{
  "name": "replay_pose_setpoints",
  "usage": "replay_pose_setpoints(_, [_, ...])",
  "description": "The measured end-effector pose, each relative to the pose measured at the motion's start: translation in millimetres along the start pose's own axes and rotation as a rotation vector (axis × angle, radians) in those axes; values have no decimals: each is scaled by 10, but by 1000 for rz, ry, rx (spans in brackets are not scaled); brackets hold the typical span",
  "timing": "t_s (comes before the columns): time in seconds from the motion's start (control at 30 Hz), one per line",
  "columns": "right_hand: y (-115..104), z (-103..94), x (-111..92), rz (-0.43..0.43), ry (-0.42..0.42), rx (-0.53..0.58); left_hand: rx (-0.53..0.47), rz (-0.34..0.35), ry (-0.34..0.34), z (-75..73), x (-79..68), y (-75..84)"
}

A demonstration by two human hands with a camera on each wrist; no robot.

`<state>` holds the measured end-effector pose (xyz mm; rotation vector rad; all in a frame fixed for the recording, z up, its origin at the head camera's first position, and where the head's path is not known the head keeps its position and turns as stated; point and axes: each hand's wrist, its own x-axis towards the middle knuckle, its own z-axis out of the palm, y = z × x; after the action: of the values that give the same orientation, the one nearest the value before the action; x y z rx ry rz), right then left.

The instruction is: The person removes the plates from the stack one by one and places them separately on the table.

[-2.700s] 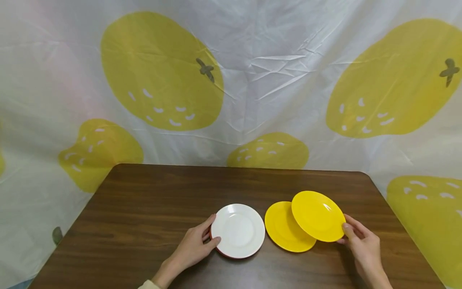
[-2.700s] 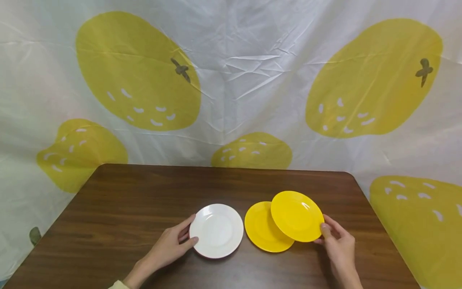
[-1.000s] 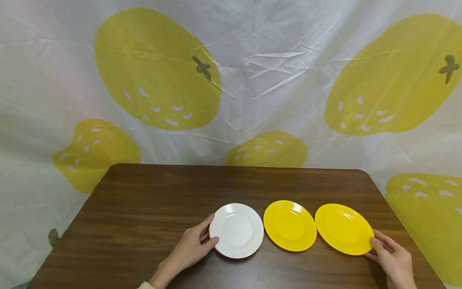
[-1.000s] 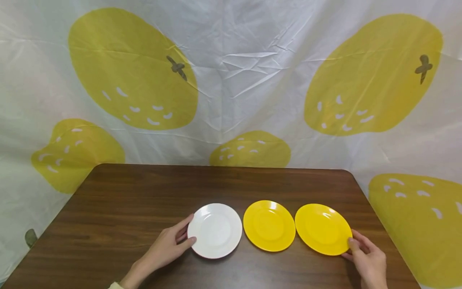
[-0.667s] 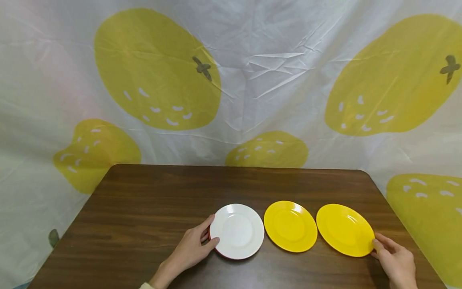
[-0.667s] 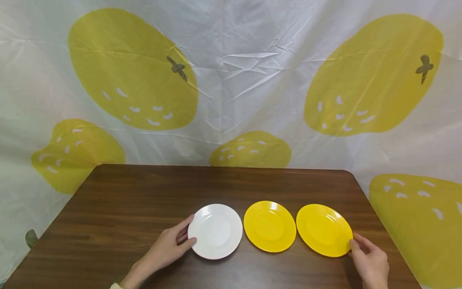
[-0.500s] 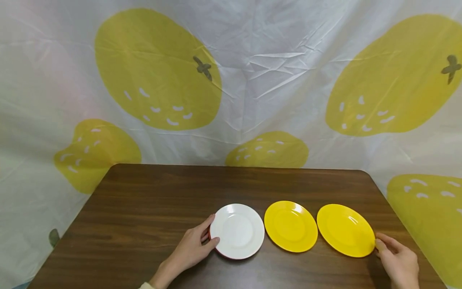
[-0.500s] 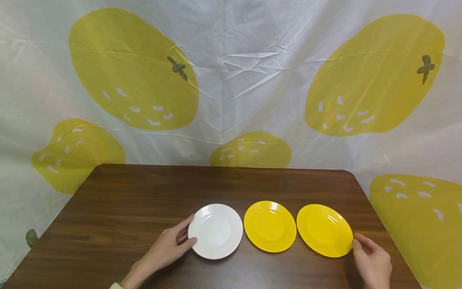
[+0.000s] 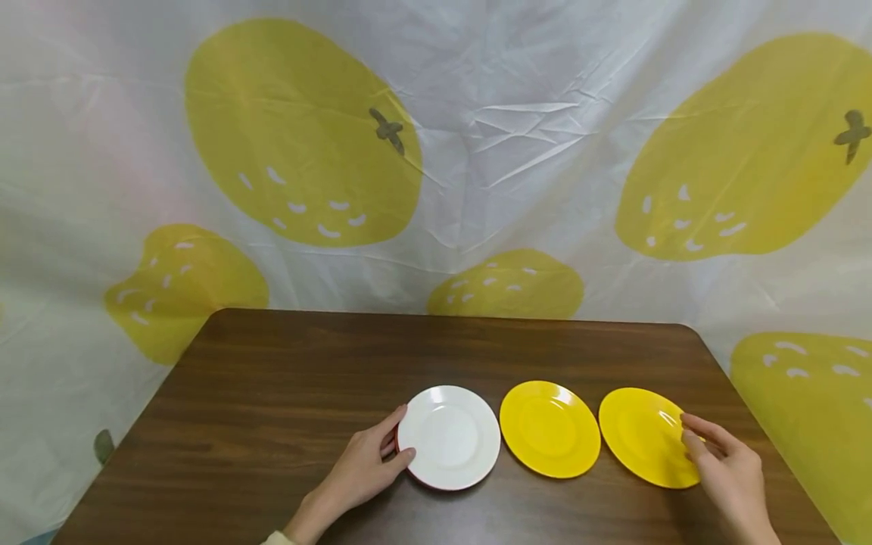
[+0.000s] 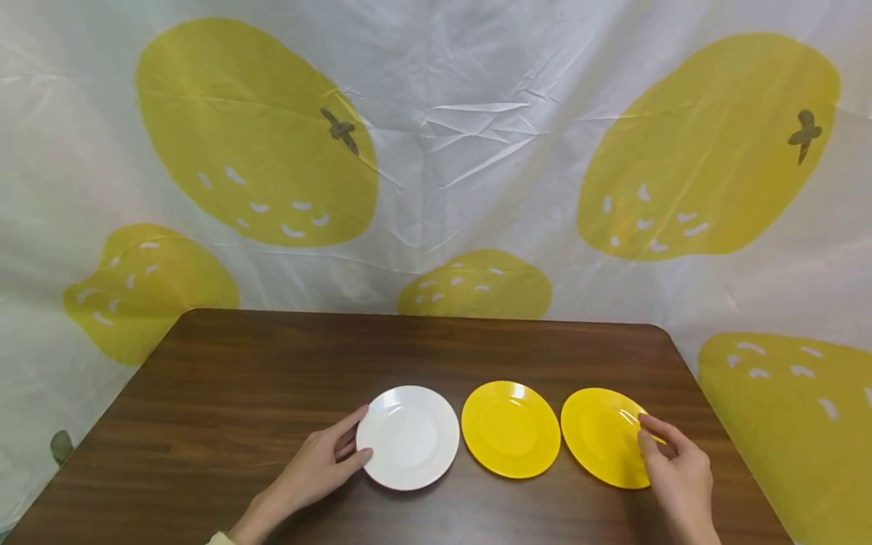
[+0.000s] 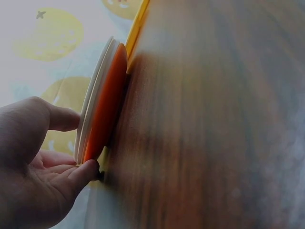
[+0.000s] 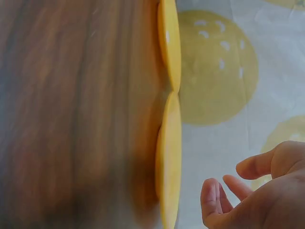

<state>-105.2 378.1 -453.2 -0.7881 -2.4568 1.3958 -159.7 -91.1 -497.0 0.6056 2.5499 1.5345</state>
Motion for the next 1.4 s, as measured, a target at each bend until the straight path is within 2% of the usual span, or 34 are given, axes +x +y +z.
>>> replay_pose_setpoints(0.1, [-91,79,-30,-61,-48,30,-10,1,0,-6,5,6])
replay_pose_setpoints(0.27, [-241,248,-54,-65,-136,76,-25,-2,-17,-21,-2,8])
replay_pose_setpoints(0.47, [-391,469,-75,-105,-205,67,-25,-9,-25,-19,3,-18])
replay_pose_setpoints(0.7, [-546,712,-146,-61,-329,100,-49,-7,-31,-21,16,-25])
replay_pose_setpoints(0.9, [-632,925,-237,-116,-357,122,-56,-7,-30,-31,6,-18])
replay_pose_setpoints(1.4, [-684,1389,-462,-202,-449,177,-64,-16,-22,-32,3,-20])
